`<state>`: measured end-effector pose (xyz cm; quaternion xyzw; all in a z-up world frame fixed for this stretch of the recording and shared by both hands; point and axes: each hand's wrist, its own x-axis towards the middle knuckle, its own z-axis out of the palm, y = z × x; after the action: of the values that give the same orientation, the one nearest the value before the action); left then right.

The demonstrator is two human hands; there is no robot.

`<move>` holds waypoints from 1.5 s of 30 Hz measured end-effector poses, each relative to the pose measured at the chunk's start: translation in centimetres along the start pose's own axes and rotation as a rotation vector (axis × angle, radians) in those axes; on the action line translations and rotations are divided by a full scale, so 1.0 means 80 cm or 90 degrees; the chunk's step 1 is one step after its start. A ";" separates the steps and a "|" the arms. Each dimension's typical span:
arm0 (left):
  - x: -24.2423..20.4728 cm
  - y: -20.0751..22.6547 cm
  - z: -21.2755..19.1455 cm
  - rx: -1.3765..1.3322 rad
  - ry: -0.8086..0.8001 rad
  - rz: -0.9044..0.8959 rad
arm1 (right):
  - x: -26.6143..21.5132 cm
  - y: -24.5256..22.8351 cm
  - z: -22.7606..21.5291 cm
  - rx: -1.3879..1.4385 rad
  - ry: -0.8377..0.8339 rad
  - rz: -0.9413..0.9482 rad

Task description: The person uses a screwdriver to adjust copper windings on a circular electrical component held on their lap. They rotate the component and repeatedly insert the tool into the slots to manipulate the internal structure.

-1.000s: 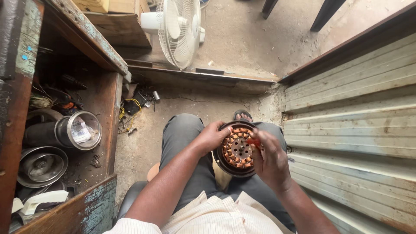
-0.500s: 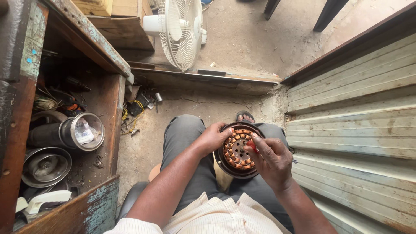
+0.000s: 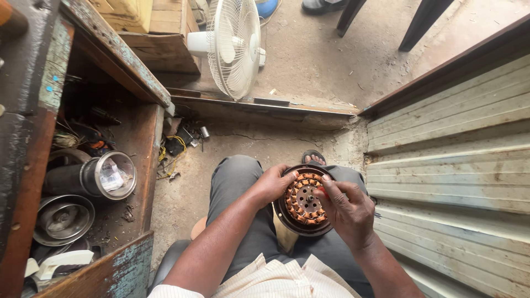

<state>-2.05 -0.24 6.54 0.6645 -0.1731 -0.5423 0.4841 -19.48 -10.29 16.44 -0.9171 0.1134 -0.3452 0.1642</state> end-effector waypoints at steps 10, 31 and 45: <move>0.007 -0.009 0.000 -0.018 -0.004 -0.003 | -0.006 0.003 -0.003 0.015 -0.009 0.005; 0.002 -0.014 -0.007 -0.001 -0.002 0.048 | 0.005 -0.020 -0.015 0.048 -0.126 -0.009; 0.003 -0.009 -0.009 0.037 0.010 0.024 | -0.024 -0.004 -0.065 0.099 -0.018 0.029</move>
<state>-1.58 0.24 5.76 0.6791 -0.1980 -0.5226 0.4760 -24.35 -10.51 19.10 -0.9034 0.1050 -0.3364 0.2444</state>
